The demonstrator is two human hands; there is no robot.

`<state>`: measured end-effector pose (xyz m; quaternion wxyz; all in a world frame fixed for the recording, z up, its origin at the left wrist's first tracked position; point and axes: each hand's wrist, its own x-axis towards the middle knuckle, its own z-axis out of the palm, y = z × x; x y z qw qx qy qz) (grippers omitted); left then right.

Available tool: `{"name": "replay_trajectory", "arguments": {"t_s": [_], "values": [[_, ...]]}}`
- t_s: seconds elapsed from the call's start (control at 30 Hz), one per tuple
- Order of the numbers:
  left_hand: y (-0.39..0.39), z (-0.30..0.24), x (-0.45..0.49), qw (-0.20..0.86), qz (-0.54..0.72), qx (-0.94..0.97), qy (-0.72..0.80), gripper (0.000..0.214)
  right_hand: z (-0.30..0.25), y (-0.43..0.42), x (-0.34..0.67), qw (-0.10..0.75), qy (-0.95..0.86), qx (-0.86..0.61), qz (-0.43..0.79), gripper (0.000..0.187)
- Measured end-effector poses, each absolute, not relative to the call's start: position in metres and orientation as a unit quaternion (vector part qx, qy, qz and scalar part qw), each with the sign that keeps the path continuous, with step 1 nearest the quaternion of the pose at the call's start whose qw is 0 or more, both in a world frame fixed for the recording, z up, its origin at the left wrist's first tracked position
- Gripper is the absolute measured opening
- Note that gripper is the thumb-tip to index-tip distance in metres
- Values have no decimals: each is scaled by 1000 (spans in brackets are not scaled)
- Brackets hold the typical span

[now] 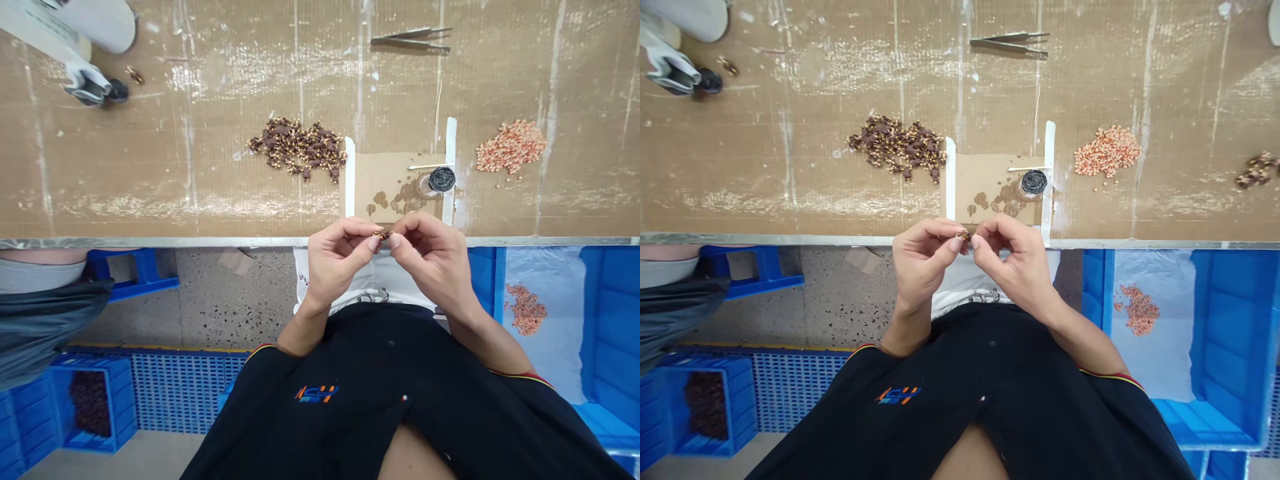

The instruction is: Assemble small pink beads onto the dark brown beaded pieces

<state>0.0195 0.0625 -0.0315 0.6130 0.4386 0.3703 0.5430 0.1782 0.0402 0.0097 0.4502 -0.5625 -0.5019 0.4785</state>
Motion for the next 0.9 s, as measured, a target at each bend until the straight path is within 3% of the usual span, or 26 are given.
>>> {"name": "replay_trajectory", "arguments": {"t_s": [0.23, 0.5, 0.9], "values": [[65, -31, 18, 673, 488, 394, 392, 26, 8, 42, 181, 443, -502, -554, 495, 30], [72, -28, 11, 710, 398, 417, 405, 34, 4, 46, 188, 426, -461, -538, 562, 53], [76, -27, 8, 730, 367, 406, 411, 42, 1, 54, 196, 360, -493, -520, 597, 50]]}}
